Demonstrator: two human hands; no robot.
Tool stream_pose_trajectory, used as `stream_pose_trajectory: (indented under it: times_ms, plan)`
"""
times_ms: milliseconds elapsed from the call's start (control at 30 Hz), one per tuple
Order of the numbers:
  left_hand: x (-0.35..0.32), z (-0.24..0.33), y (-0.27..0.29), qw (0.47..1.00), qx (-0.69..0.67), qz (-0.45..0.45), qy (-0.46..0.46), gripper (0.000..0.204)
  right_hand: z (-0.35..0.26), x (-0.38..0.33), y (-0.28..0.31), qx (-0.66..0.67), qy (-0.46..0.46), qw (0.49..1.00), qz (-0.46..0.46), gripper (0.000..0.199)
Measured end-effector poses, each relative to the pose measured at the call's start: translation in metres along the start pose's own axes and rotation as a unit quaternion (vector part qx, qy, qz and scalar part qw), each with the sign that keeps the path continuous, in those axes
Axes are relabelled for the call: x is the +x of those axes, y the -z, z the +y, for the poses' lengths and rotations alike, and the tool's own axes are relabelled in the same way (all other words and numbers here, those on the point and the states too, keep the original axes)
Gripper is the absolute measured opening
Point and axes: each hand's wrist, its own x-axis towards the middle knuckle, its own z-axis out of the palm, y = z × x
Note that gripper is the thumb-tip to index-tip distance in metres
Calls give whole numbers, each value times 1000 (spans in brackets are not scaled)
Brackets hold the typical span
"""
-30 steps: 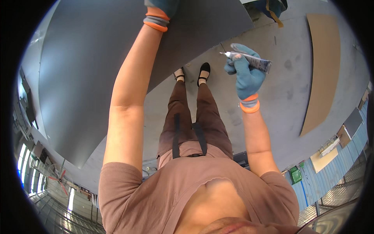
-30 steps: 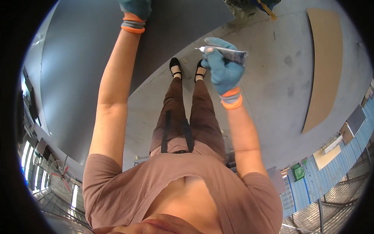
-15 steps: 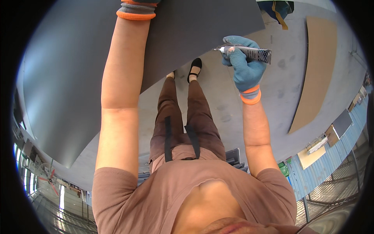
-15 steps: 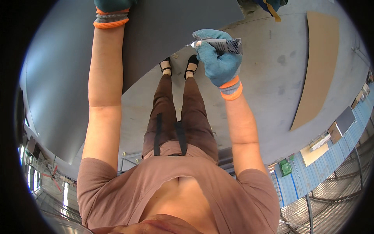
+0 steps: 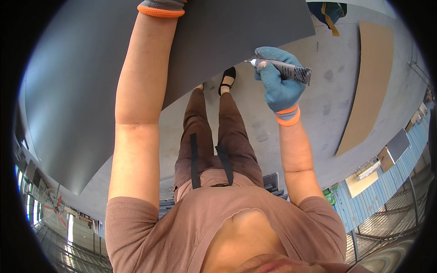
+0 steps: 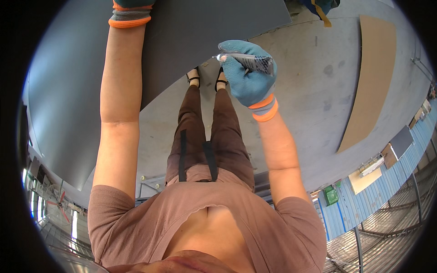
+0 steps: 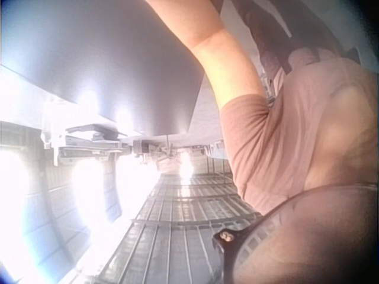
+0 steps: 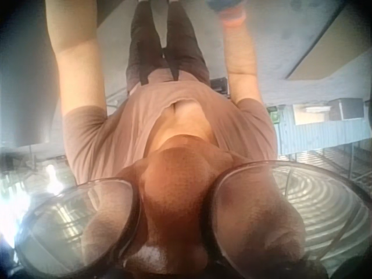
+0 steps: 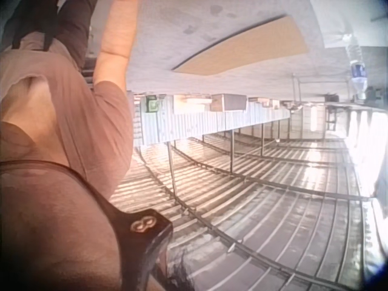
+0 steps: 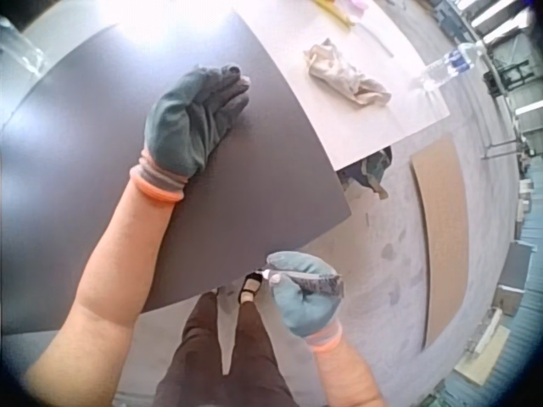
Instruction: The person wipes a large dark panel with a cloth, pours liquid from a bottle onto the cloth, and continues wiping the surface. They then apply a bead of adhesive from a tube along the panel's edge and smooth it with a tool.
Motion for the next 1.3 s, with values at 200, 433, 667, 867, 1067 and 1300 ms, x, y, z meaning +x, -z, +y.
stream_pose_trajectory:
  times_ms: [200, 433, 667, 867, 1067, 1300]
  plan:
    - [0, 4, -7, 1000, -9, 7, 25, 35, 6, 1, 2, -46, 51, 998, -15, 21]
    - [0, 5, -3, 999, -26, 2, 23, 35, -2, -3, -5, -11, 11, 1000, 15, 15]
    - [-2, 8, -3, 998, 55, -31, -6, 34, 3, -4, -6, -20, 40, 999, 10, 21]
    - [-1, 10, 0, 1000, -18, 3, 25, 34, 2, -7, -8, -2, 18, 999, 30, 17]
    - [-4, 11, -1, 1000, -21, 14, 17, 35, 9, -5, -6, -36, 56, 997, 41, 21]
    - [-6, 19, 1, 1000, -13, 6, 25, 35, 6, -6, -10, -5, 31, 998, 50, 19]
